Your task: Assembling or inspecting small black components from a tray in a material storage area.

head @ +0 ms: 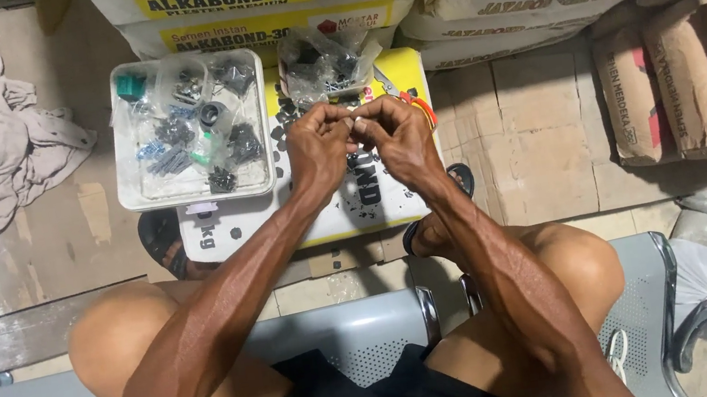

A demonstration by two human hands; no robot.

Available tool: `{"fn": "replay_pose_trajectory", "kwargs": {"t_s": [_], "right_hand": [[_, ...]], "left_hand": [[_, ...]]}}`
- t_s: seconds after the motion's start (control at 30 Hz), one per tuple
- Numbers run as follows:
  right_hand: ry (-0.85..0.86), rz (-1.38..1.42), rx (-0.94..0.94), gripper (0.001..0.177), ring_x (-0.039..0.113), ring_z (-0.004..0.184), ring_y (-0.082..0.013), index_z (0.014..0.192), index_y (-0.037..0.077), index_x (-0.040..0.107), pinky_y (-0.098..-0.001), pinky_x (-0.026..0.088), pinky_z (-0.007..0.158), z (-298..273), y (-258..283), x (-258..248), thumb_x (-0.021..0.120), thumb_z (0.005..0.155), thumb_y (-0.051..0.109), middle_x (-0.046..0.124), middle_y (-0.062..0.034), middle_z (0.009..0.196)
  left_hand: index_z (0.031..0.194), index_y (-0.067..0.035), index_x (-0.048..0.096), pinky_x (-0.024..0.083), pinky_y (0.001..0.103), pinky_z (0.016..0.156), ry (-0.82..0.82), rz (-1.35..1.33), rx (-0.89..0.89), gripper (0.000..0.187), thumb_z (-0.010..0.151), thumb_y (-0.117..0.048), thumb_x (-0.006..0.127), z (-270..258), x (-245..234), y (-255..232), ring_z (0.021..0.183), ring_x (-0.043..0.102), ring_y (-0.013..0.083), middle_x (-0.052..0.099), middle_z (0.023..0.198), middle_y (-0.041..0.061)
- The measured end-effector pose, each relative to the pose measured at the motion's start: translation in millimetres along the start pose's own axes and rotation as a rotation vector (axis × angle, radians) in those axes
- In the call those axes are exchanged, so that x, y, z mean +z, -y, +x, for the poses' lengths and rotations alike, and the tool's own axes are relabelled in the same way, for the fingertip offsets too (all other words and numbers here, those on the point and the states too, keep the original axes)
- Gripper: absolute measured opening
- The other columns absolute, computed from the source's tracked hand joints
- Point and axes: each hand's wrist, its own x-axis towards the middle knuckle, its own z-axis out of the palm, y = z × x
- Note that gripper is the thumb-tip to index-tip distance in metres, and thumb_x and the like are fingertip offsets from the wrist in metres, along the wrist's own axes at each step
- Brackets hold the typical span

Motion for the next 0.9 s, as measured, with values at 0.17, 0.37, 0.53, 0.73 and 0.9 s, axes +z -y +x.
{"fn": "replay_pose_trajectory", "kwargs": {"t_s": [0.17,0.37,0.53,0.73,0.9], "right_hand": [[0.016,-0.093,-0.008,0.028,0.066,0.08,-0.0228,0.123,-0.006,0.065,-0.0362,0.06,0.072,4,10,-5,0.071,0.096,-0.002,0.067,-0.016,0.087],[0.046,-0.23,-0.099,0.012,0.07,0.083,-0.0292,0.107,-0.001,0.073,-0.0395,0.06,0.074,12,-41,-7,0.071,0.095,-0.002,0.069,-0.0175,0.086],[0.065,-0.722,-0.332,0.01,0.067,0.074,-0.0448,0.088,0.004,0.062,-0.0536,0.054,0.065,8,-156,-6,0.068,0.088,-0.004,0.061,-0.0204,0.075],[0.084,-1.023,-0.046,0.011,0.071,0.082,-0.0318,0.092,0.008,0.069,-0.0439,0.058,0.071,2,-178,-13,0.073,0.084,0.003,0.065,-0.0126,0.085],[0.109,-0.946,-0.184,0.016,0.068,0.092,-0.034,0.101,0.008,0.07,-0.043,0.056,0.077,5,-172,5,0.075,0.085,0.008,0.065,-0.0156,0.095]], "left_hand": [[0.099,0.003,0.071,0.064,0.018,0.063,0.02,0.003,0.018,0.01,0.094,0.004,0.064,5,-2,1,0.072,0.071,0.0115,0.073,0.083,0.016],[0.104,-0.001,0.073,0.066,0.023,0.065,0.109,0.089,-0.052,0.018,0.095,0.003,0.057,14,-10,21,0.075,0.074,0.0152,0.075,0.089,0.019],[0.109,-0.014,0.071,0.063,0.02,0.057,0.111,0.461,-0.274,0.021,0.091,-0.008,0.062,21,-12,92,0.058,0.074,0.012,0.075,0.075,0.005],[0.106,-0.012,0.072,0.063,0.034,0.061,0.108,0.552,-0.398,0.022,0.087,-0.015,0.061,16,-42,156,0.08,0.077,0.0267,0.073,0.092,0.012],[0.105,-0.01,0.07,0.061,0.041,0.072,0.167,0.657,-0.369,0.027,0.082,-0.02,0.061,7,-47,195,0.089,0.075,0.0299,0.071,0.093,0.012]]}}
